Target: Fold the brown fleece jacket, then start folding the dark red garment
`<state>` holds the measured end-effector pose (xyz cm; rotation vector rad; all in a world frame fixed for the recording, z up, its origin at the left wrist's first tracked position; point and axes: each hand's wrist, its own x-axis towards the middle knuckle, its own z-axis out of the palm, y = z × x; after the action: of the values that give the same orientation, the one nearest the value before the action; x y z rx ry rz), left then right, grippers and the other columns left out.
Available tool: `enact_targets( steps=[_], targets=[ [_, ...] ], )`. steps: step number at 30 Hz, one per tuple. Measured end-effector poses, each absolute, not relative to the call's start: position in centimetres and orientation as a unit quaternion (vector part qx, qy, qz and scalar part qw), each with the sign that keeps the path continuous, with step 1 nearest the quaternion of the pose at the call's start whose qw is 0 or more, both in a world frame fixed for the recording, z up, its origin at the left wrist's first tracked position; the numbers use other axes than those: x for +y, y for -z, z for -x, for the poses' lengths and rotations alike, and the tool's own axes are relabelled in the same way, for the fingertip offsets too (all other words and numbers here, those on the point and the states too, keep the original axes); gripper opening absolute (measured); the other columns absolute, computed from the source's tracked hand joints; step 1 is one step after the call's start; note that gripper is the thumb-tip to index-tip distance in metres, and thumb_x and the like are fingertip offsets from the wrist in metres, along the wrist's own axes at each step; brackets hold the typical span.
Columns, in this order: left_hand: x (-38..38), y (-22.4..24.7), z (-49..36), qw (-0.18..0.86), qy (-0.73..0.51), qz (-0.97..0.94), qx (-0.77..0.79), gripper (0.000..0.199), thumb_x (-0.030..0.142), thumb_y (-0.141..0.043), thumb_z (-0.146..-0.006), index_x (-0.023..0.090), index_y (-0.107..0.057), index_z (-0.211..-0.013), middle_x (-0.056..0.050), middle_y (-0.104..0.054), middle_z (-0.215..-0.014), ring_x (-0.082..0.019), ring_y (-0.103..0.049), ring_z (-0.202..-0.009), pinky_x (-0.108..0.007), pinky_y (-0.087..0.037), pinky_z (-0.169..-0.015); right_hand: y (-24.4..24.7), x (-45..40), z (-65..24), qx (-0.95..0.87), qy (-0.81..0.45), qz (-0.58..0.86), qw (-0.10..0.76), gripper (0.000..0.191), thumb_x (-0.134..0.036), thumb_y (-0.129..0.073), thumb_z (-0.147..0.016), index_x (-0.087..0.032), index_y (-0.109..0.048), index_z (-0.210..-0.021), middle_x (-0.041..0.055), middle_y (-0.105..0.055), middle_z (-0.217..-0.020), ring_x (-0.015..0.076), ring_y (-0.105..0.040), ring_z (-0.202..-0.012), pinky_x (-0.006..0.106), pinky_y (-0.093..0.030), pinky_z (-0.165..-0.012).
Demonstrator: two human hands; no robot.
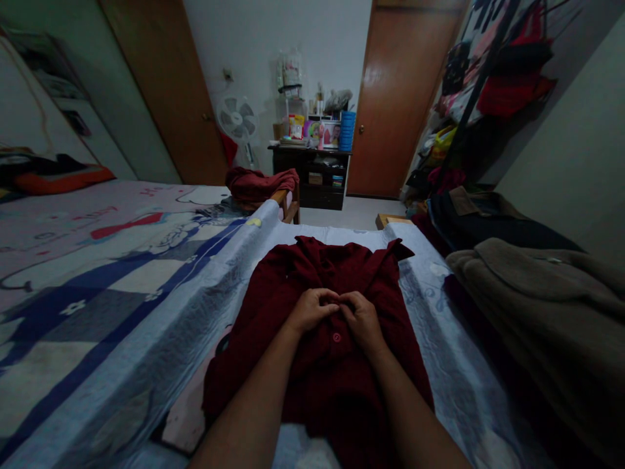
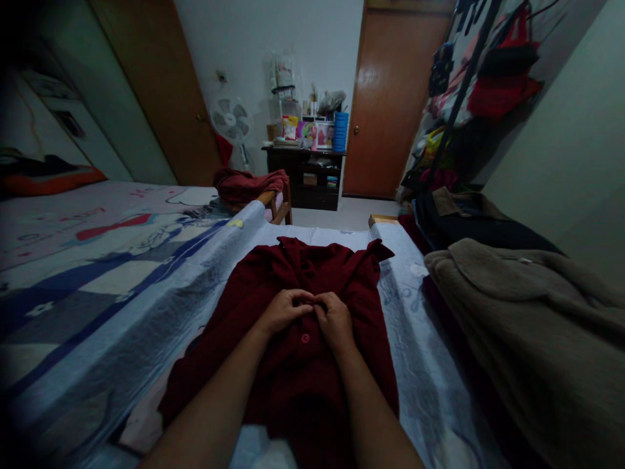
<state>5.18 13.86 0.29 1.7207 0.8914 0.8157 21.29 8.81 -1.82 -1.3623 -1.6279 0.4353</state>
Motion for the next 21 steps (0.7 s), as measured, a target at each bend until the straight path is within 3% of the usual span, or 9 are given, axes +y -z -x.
enact_targets(
  steps=[5,14,21],
  targets=[
    [13.85,-0.28,-5.15,0.487,-0.344,-0.721,0.352,0.022,0.018,-0.063,-0.074,0.016,-0.074,-0.093,-0.004,-0.075,-0.094,-0.019,-0.069,-0.089,-0.03,-0.051,-0.085,1.85,8.74,-21.32,-0.671,-0.173,0.554,0.462,0.014,-0.017,-0.055,-0.085,-0.022,-0.067,-0.09,0.0043,-0.065,-0.09,0.0181,-0.062,-0.086,0.031,-0.049,-0.081],
    [13.56,-0.16,-5.51,0.395,-0.346,-0.76,0.383,0.026,0.011,-0.059,-0.074,0.019,-0.075,-0.092,-0.002,-0.075,-0.092,-0.017,-0.069,-0.086,-0.027,-0.052,-0.083,1.78,8.64,-21.21,-0.689,-0.148,0.564,0.431,0.015,-0.015,-0.053,-0.086,-0.021,-0.064,-0.092,0.0046,-0.064,-0.092,0.018,-0.062,-0.086,0.031,-0.049,-0.082],
    [13.46,-0.15,-5.63,0.381,-0.353,-0.76,0.392,0.025,0.008,-0.059,-0.074,0.018,-0.075,-0.09,-0.003,-0.076,-0.093,-0.017,-0.069,-0.087,-0.028,-0.052,-0.084,1.68,8.65,-21.02,-0.687,-0.142,0.576,0.419,0.024,-0.008,-0.05,-0.078,-0.021,-0.06,-0.096,0.0044,-0.063,-0.096,0.0182,-0.06,-0.089,0.032,-0.048,-0.084]
  ],
)
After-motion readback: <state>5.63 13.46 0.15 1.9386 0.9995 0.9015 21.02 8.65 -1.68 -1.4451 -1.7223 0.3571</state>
